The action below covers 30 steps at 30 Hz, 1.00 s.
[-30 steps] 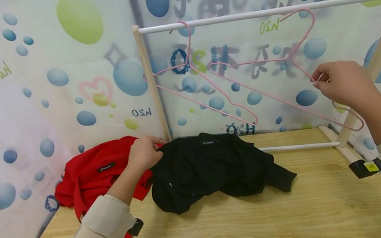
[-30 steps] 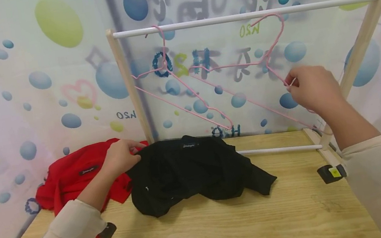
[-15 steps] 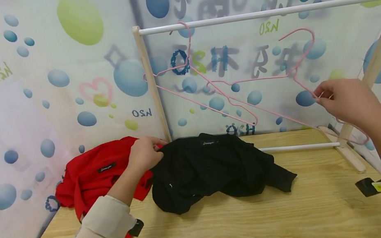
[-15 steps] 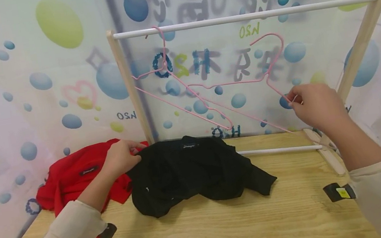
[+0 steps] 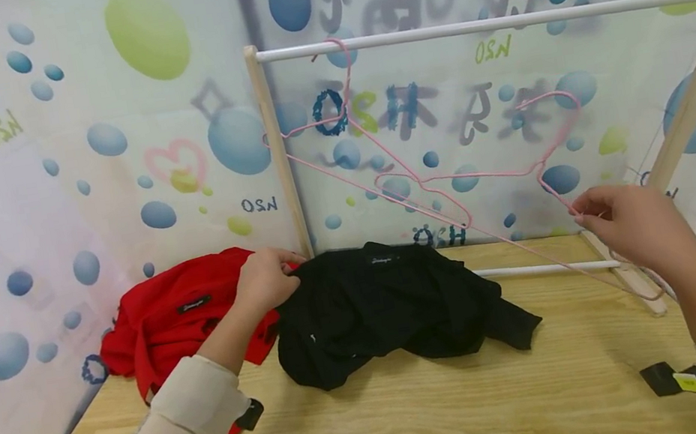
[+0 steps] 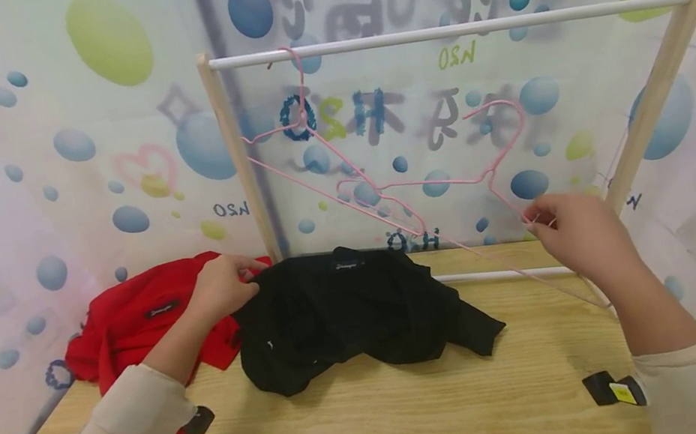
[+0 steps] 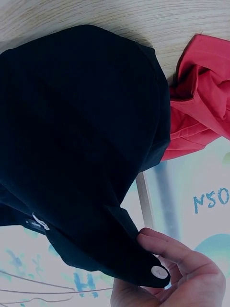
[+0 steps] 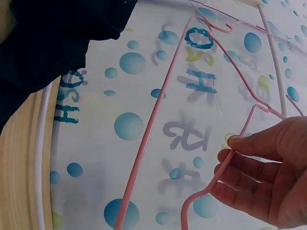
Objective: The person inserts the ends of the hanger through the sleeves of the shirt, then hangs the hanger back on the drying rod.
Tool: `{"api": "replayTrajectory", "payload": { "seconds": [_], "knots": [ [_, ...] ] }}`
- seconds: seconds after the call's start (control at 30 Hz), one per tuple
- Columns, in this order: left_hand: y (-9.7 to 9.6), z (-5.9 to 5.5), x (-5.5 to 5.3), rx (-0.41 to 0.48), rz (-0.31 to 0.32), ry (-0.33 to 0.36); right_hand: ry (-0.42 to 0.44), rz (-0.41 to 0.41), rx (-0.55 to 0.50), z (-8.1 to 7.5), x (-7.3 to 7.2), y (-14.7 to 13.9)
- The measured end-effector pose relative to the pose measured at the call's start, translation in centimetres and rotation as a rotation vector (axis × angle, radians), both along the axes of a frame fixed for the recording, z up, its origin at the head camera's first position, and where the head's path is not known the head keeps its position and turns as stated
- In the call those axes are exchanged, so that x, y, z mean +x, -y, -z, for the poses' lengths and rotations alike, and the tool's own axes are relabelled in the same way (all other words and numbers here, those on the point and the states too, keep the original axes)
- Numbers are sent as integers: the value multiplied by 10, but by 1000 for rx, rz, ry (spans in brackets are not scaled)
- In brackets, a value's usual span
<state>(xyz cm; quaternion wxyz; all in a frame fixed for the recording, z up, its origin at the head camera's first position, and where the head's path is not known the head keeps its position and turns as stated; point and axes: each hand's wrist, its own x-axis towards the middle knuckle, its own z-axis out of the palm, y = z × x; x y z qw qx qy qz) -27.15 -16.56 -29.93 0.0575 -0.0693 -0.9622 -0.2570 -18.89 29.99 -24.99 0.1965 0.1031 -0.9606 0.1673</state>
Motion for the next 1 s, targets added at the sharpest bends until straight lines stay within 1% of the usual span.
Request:
{"api": "replayTrajectory", "payload": {
  "seconds": [0.17, 0.33, 0.47, 0.67, 0.73, 0.83, 1.0],
  "knots": [
    [-1, 1, 0, 2, 2, -3, 5, -13, -12, 13, 6, -3],
    [-2, 1, 1, -6, 3, -9, 33, -19, -7, 23, 13, -4],
    [-1, 0, 1, -7, 2, -13, 59, -9, -10, 27, 19, -2],
    [0, 1, 2, -1, 7, -18, 128, 5, -11, 31, 28, -1],
    [1, 2, 2, 2, 9, -21, 144, -2, -12, 31, 31, 0],
    [1, 2, 2, 9, 13, -25, 141, -25, -7, 32, 35, 4],
    [0, 0, 3, 22, 20, -34, 95, -91, 48, 33, 37, 16]
  ]
}}
